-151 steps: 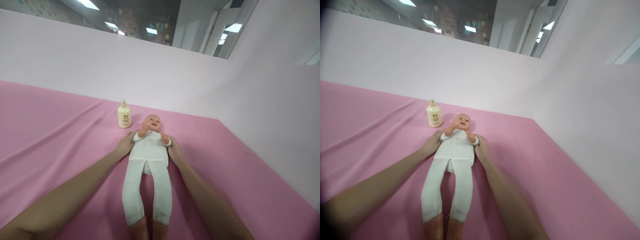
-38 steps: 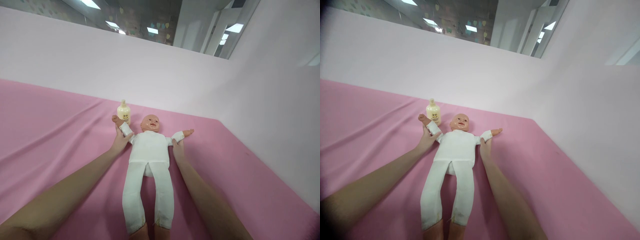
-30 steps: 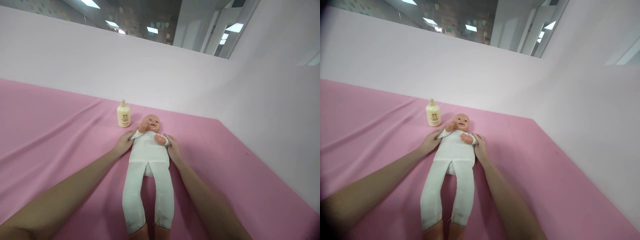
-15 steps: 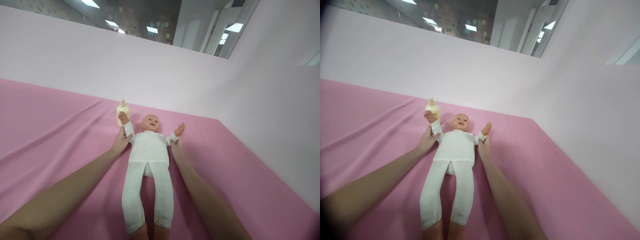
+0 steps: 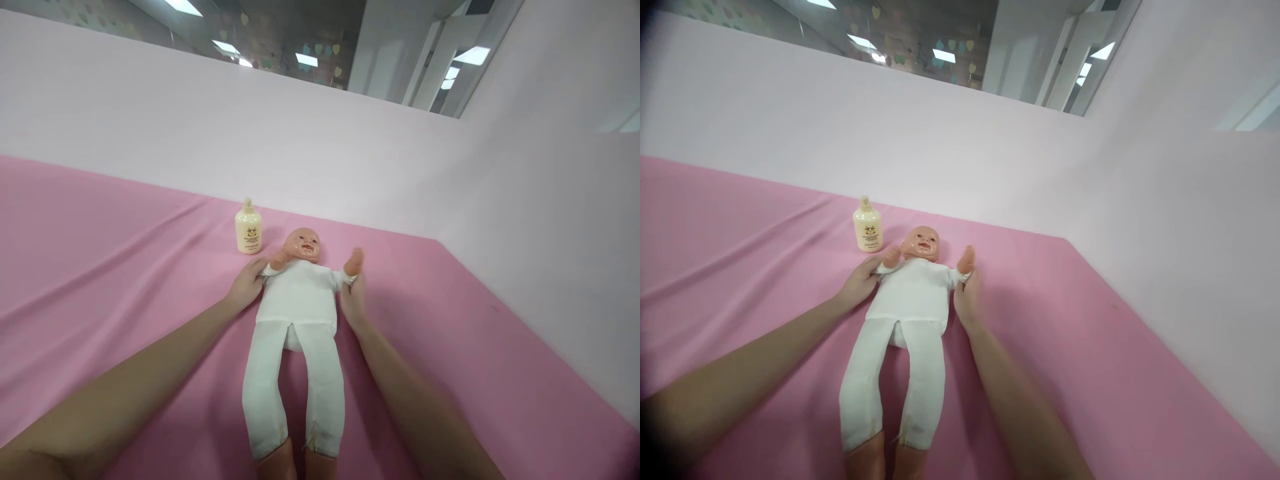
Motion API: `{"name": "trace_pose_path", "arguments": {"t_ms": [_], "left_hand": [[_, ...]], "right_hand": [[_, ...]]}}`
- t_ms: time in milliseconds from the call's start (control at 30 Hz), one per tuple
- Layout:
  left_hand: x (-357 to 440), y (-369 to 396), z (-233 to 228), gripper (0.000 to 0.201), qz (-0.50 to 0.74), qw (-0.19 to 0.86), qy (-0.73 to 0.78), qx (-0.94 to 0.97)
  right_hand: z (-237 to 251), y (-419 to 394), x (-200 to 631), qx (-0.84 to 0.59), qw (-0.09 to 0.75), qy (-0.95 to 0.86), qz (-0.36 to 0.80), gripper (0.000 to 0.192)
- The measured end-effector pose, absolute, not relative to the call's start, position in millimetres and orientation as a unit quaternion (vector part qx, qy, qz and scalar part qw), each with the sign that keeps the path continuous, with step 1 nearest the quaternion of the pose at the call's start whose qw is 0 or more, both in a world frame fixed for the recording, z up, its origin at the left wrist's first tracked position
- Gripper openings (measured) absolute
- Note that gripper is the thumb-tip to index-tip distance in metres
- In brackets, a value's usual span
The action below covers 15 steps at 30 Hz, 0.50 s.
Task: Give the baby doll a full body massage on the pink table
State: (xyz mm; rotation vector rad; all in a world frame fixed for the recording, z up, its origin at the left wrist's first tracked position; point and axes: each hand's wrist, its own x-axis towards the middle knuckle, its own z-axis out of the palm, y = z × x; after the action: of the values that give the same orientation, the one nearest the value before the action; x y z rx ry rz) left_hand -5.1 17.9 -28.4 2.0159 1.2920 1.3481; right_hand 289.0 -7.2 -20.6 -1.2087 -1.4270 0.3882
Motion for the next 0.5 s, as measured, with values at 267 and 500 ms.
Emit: {"name": "trace_pose_path", "arguments": {"t_ms": [267,500], "left_hand": [[-3.2,16.3,-23.2,0.060,0.453,0.179,0.433,0.758],[-6.3,21.6,-29.3,0.041,0.531,0.271,0.495,0.633]], "right_hand": [[-23.1,-7.9,284.4,-0.479,0.507,-0.689,0.194,0.057],[-28.1,-0.5,293.3,-0.530,0.595,-0.541,0.271,0.071]]}}
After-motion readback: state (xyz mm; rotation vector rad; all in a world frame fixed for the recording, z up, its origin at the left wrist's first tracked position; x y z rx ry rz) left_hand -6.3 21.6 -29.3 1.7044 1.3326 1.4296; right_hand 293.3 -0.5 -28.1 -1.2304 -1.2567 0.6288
